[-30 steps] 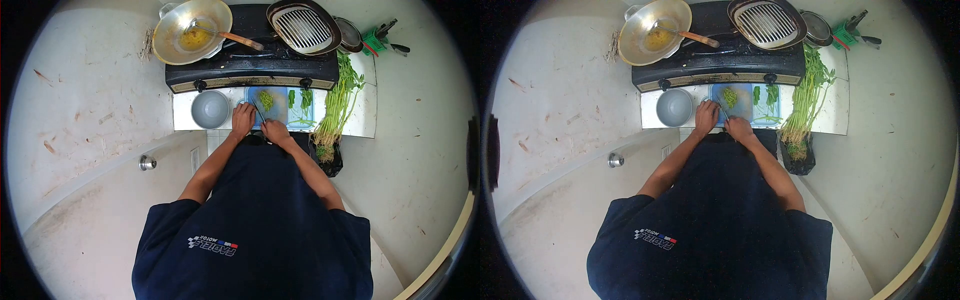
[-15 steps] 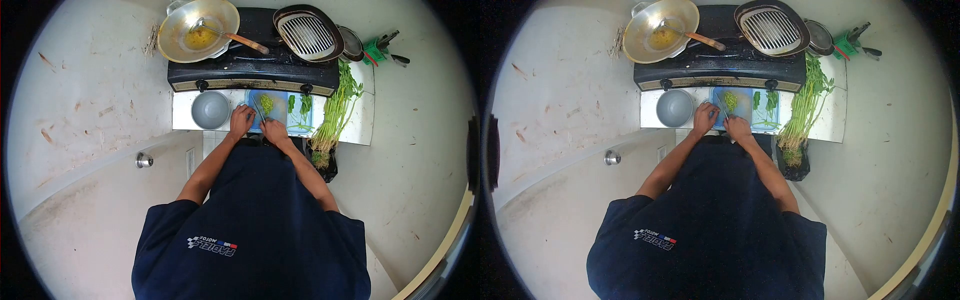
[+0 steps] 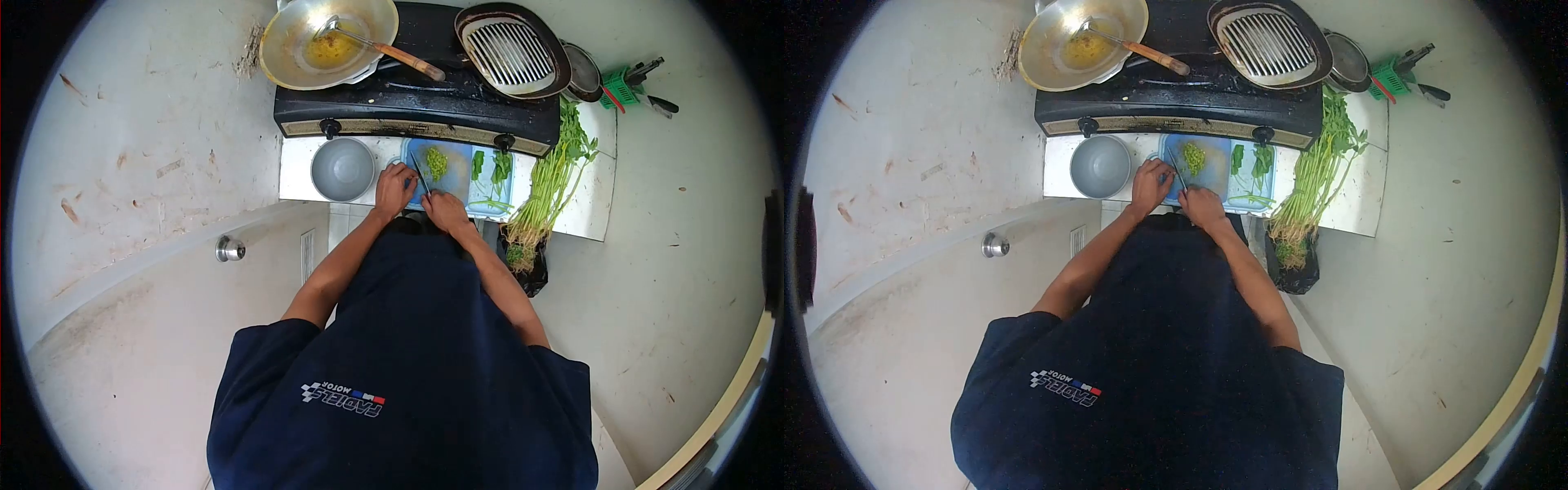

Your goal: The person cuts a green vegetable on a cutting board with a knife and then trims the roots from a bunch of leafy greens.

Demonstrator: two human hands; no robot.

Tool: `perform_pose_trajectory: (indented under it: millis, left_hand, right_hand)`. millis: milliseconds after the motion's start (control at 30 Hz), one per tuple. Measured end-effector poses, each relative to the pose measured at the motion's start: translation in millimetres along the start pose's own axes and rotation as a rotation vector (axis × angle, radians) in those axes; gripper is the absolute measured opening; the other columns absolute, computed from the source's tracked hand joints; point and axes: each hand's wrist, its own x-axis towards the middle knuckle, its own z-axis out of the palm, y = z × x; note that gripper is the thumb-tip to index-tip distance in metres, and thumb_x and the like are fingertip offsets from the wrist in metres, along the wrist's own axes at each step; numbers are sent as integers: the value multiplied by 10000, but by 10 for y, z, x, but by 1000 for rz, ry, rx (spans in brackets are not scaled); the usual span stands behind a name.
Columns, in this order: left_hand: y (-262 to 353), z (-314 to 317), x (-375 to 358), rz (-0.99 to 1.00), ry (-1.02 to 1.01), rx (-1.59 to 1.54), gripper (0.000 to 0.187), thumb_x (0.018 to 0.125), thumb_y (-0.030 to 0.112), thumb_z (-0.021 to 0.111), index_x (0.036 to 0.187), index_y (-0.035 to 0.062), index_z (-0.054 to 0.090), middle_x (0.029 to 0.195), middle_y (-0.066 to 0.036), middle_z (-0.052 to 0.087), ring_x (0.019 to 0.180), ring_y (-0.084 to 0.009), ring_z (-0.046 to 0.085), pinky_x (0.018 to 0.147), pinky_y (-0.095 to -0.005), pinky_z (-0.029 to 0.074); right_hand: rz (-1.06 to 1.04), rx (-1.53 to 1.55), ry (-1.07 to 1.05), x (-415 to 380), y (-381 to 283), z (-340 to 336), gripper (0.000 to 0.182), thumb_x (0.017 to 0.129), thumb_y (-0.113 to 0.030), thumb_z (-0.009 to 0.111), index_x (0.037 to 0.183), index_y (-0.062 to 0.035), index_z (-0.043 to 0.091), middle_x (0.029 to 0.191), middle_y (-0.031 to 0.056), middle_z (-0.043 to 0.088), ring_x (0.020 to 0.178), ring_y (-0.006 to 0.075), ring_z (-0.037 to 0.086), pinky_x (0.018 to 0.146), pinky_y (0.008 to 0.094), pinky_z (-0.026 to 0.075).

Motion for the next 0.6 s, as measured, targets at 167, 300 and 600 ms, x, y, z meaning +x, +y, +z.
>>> perform_pose_trajectory:
  millis: [167, 300, 600]
  left_hand:
    - [-10, -6, 7, -13, -23, -29, 83, 819, 95, 711, 897, 70, 726, 899, -76, 668, 921, -329, 620, 863, -441, 486]
    - [2, 13, 14, -22, 4, 3, 77, 819, 98, 710, 891, 77, 725, 893, -70, 665, 911, -327, 616, 852, -443, 484]
    - [1, -45, -7, 56, -38, 93, 89, 867, 131, 700, 941, 89, 726, 934, -59, 657, 943, -301, 612, 846, -432, 477]
  right_hand:
    - [-4, 15, 0, 49, 12, 30, 470, 1054, -385, 495, 952, 33, 686, 819, 302, 700, 836, 480, 696, 794, 543, 557]
    - [-33, -20, -40, -48, 63, 8, 470, 1055, -386, 495, 952, 31, 686, 812, 303, 699, 832, 472, 702, 791, 539, 560]
    - [-45, -76, 28, -92, 26, -62, 471, 1051, -386, 501, 915, 28, 680, 819, 270, 715, 802, 443, 715, 763, 517, 572]
